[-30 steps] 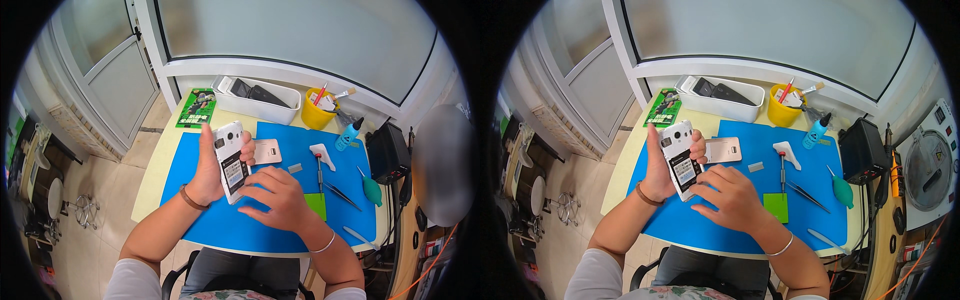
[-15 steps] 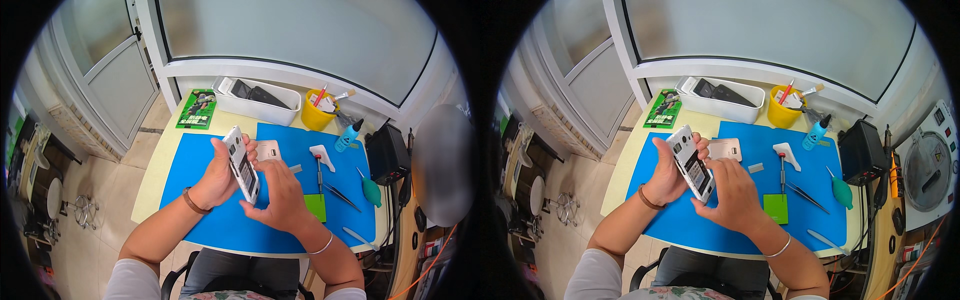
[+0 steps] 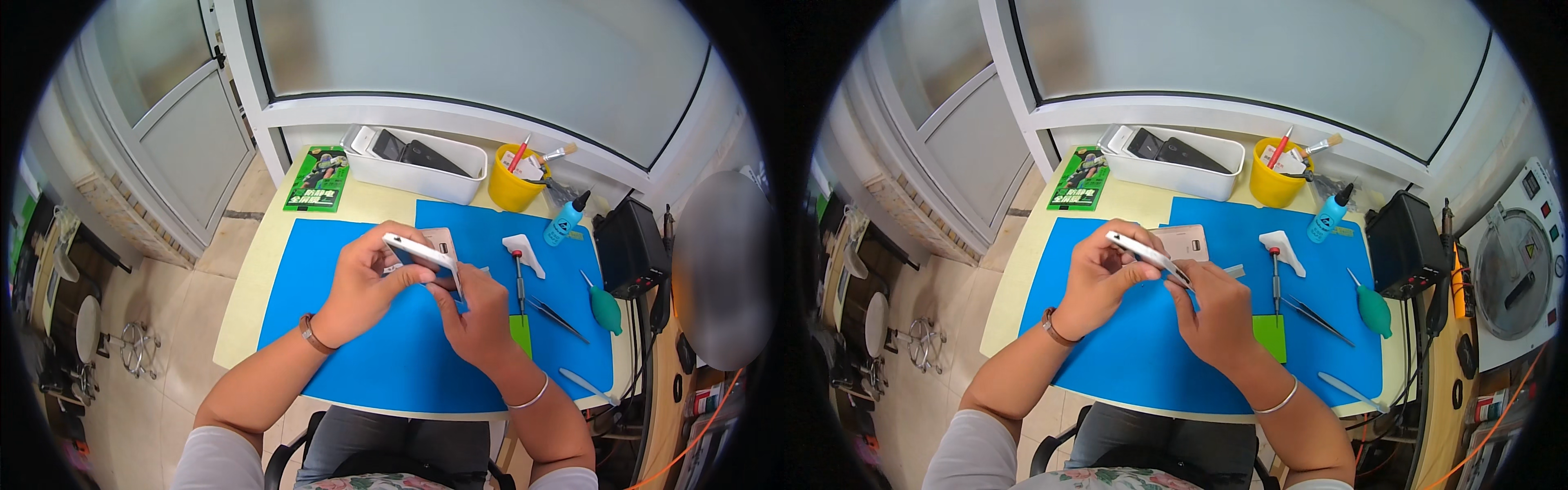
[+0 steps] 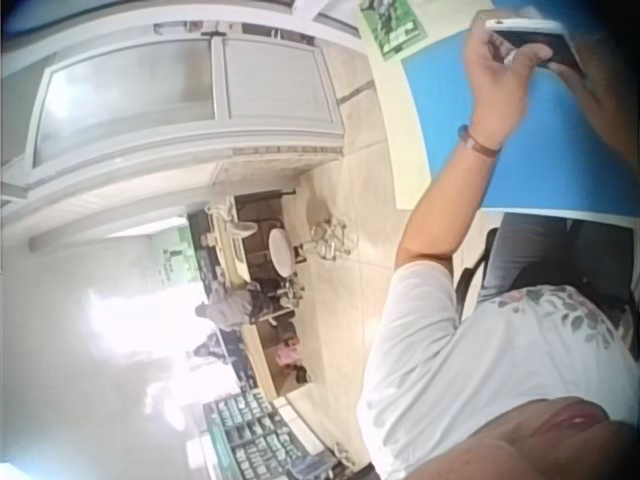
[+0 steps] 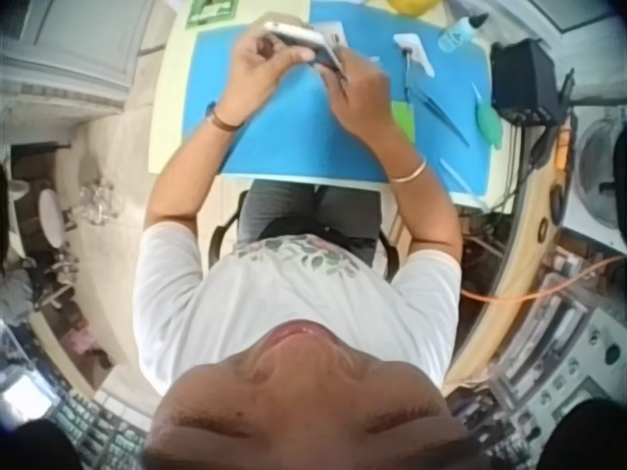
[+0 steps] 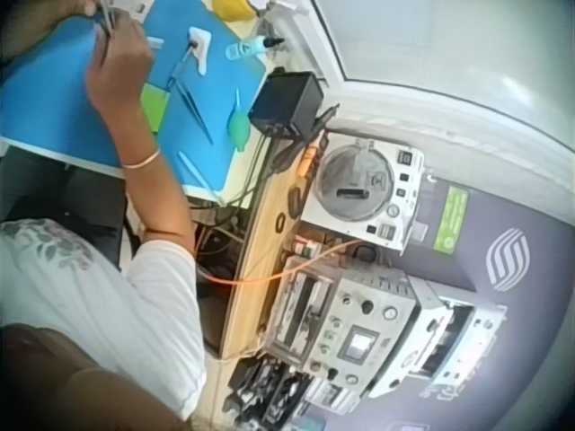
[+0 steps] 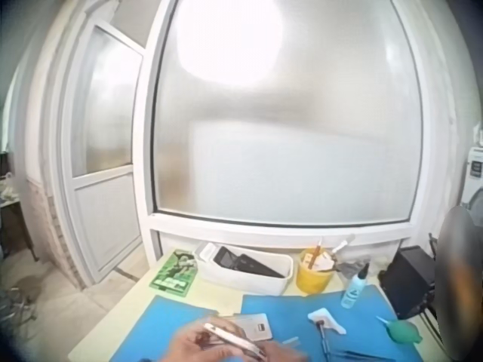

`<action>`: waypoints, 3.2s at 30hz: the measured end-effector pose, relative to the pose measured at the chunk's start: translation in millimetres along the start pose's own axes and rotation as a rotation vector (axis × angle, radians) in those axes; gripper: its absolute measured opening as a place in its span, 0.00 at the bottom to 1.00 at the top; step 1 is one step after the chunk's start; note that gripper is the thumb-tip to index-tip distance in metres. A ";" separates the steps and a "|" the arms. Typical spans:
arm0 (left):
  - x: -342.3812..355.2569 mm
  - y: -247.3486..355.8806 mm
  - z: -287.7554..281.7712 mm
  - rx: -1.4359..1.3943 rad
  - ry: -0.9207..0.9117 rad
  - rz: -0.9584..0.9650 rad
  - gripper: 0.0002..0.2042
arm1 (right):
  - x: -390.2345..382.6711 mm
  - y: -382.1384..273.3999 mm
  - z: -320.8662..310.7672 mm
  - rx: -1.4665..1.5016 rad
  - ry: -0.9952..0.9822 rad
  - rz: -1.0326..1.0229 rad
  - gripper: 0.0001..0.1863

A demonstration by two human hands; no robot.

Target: The person uses a screwdriver to remove screws from a white smartphone and then uses a prying tool to separate the back cover. The person continues to pry and lift the back cover while holding the phone, then sets the cover aside.

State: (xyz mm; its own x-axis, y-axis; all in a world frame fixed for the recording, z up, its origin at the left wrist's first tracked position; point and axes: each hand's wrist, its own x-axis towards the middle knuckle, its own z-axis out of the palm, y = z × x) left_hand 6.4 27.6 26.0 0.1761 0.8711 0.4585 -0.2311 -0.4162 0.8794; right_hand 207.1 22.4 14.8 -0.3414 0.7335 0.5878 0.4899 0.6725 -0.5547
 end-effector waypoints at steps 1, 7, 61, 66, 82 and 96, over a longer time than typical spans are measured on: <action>0.0 2.2 3.9 0.018 0.032 0.031 0.14 | 0.6 2.4 0.9 0.012 0.042 -0.041 0.11; -2.2 6.1 1.8 0.306 -0.038 0.171 0.11 | 3.6 5.7 0.9 0.049 0.165 -0.140 0.10; 4.0 -1.4 -9.8 -1.040 0.117 -0.383 0.15 | 10.4 -8.7 1.1 0.098 0.174 -0.380 0.18; 2.0 -3.4 -6.2 -0.912 0.174 -0.409 0.26 | 2.0 -5.8 -3.2 0.126 0.211 -0.422 0.16; -1.3 -16.6 -0.5 -0.772 -0.226 -0.318 0.51 | -3.8 -12.6 -1.5 -0.090 0.119 -0.545 0.22; 1.9 -9.8 -0.8 -0.629 -0.234 -0.256 0.54 | -2.0 -11.6 -13.2 -0.012 0.284 -0.432 0.19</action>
State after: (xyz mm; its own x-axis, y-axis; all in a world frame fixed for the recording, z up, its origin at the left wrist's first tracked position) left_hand 8.3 33.6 18.1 0.4828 0.8132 0.3250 -0.6504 0.0844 0.7549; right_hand 212.7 11.8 27.9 -0.2844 0.3325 0.8992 0.3624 0.9056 -0.2202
